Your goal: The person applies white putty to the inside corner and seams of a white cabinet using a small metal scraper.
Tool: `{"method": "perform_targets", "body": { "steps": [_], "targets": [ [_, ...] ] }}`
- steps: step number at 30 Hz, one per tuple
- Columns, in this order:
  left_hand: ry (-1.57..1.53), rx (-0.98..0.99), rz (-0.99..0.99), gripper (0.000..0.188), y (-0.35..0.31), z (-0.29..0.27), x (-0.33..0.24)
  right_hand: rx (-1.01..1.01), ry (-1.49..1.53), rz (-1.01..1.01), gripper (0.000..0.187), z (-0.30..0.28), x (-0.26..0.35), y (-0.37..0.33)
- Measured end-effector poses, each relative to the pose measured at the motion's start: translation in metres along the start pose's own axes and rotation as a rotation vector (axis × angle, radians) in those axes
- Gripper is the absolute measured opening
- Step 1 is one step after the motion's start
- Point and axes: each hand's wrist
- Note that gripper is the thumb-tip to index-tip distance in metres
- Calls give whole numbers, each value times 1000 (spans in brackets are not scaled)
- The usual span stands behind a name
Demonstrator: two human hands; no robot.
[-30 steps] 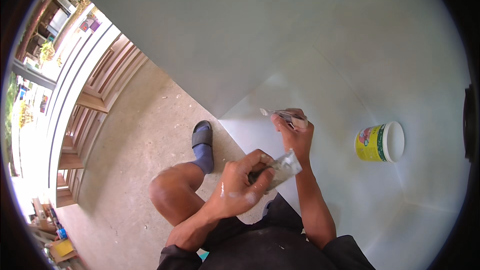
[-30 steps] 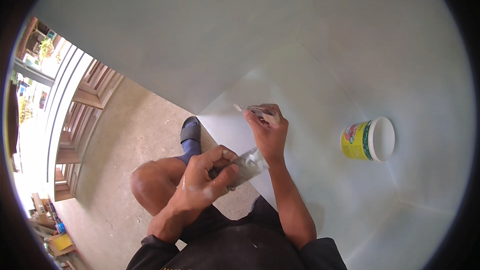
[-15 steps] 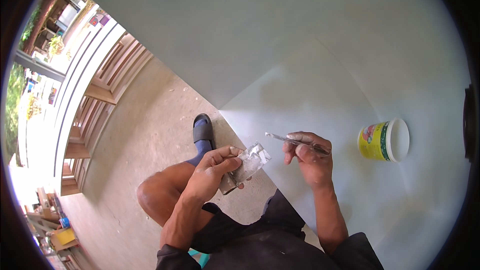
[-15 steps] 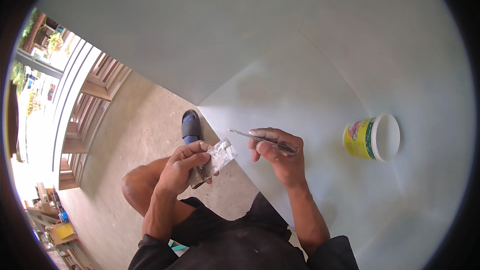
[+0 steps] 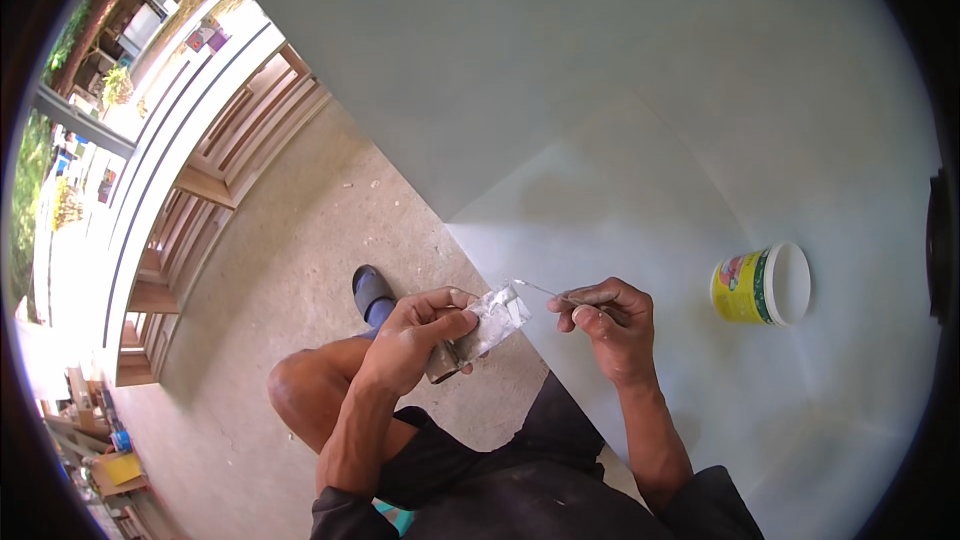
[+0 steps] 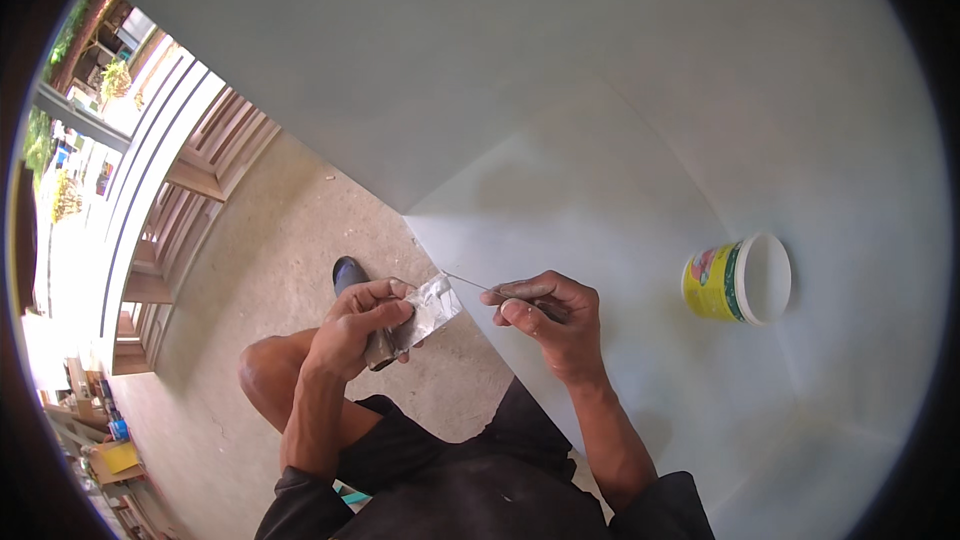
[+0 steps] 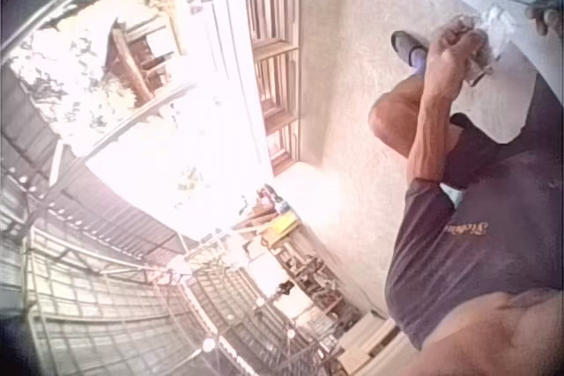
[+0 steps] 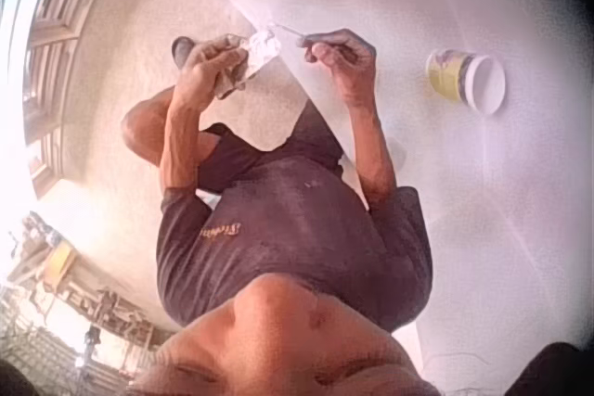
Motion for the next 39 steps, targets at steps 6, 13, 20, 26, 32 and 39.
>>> {"method": "perform_targets", "body": {
  "steps": [6, 13, 20, 26, 32, 39],
  "targets": [
    [93, -10, 12, 16, -13, 4, -16, 155, -93, -2, 27, 5, 4, 2],
    [108, -74, 32, 18, -16, -3, -8, 268, -182, -13, 30, 4, -1, 13],
    [249, -107, 144, 18, -26, -5, -11, 139, -462, -91, 24, 9, -14, 18],
    [367, -171, 191, 22, -24, -16, -22, 30, -910, -293, 24, -5, -2, 24],
    [570, -257, 174, 19, -17, -16, -21, 130, -1152, -515, 30, 23, 38, 27],
    [644, -232, 223, 24, -15, -16, -20, 159, -1445, -588, 29, 50, 44, 24]
  ]
}}
Point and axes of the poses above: each hand's wrist, its own y-axis towards the middle knuckle, its own z-axis out of the palm, x = y × z, and after that the axes turned 8 degrees about z, right-handed
